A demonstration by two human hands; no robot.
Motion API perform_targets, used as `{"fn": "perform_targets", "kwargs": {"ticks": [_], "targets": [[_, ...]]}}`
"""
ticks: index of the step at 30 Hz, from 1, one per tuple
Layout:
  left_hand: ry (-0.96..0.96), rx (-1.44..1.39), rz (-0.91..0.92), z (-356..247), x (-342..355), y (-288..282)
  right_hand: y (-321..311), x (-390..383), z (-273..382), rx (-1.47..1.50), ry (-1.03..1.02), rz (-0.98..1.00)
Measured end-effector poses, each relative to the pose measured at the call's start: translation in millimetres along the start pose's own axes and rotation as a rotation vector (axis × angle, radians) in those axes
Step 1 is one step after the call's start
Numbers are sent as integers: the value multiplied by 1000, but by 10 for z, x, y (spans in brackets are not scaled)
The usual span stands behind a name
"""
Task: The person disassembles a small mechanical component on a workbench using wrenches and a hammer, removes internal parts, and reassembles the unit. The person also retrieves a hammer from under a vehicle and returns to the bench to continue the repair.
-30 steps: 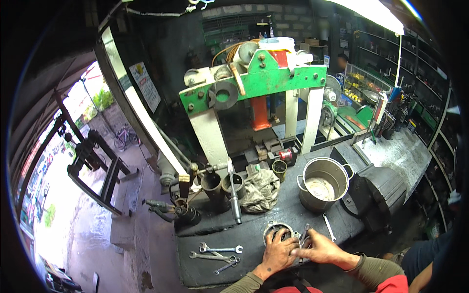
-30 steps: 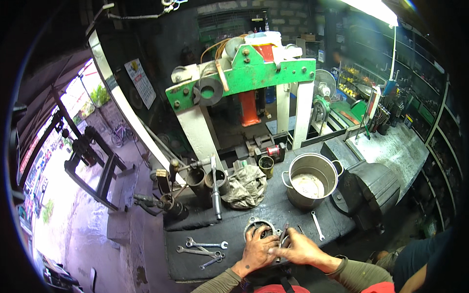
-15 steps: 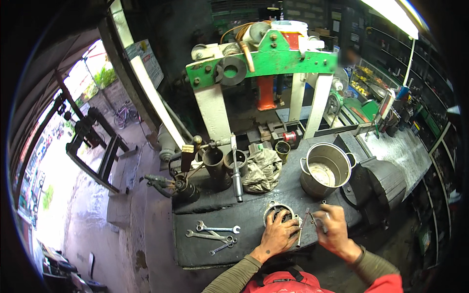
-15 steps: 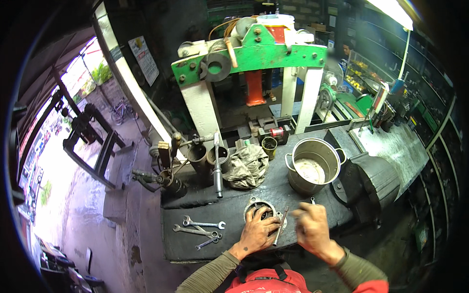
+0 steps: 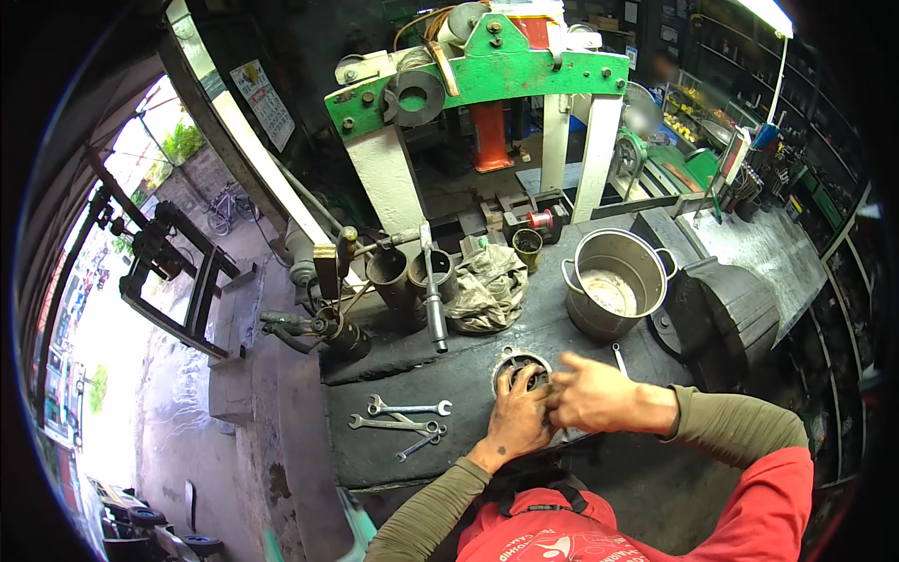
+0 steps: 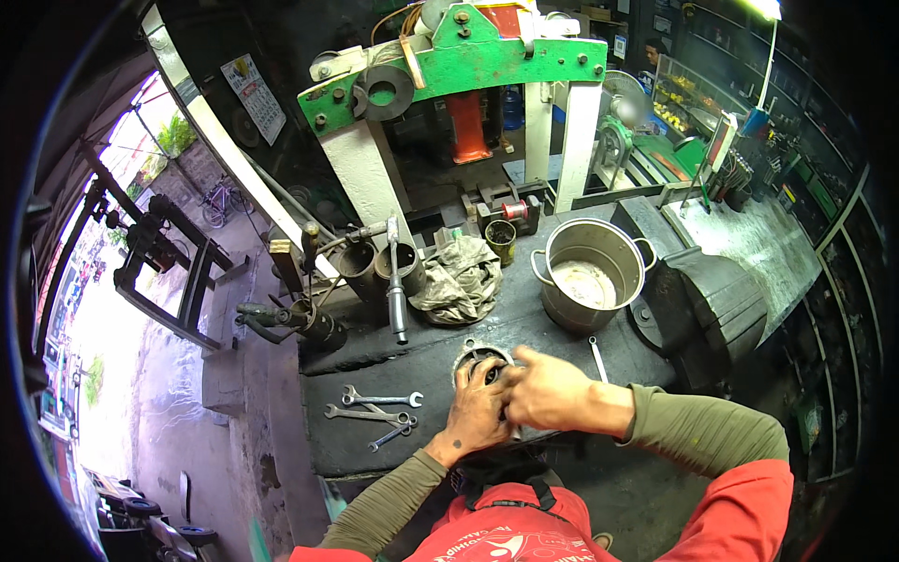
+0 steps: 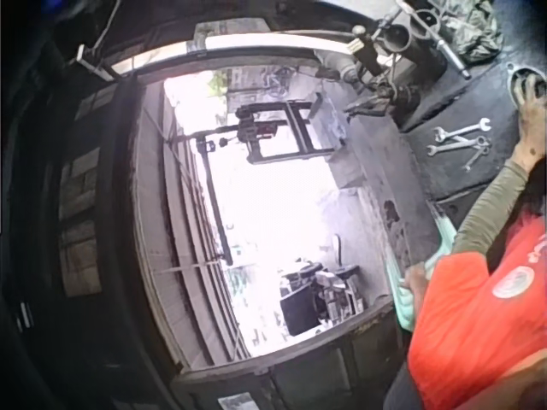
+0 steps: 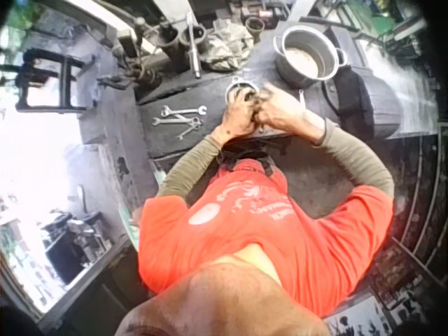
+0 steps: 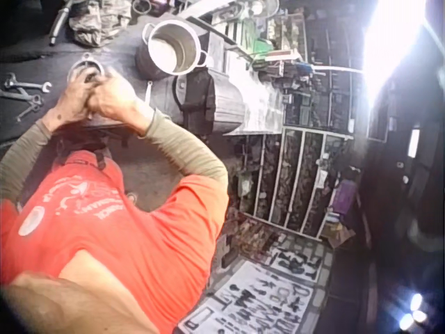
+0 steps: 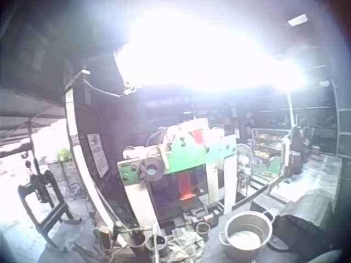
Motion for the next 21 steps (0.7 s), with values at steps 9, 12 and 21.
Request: {"fn": "perform_targets", "kwargs": {"ticks": [9,12,21], "targets": [[30,-29,11,-35,-24,-24,380,-854,-321,1099,1163,-401],[23,-23,35,-6,-24,-12,593,-488,-114,1473,913,-82],[-87,16,104,60,-25,41,-176,-246,-47,-162,132,-208]]}}
Point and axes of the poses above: each hand's wrist, its own x-axis towards the middle knuckle, its own y-axis out of the palm, z = x × y, the point moved 9 cm from there along x, towards the middle knuckle, and after that the axes turned 15 degrees about -x, right-handed, at the moved point
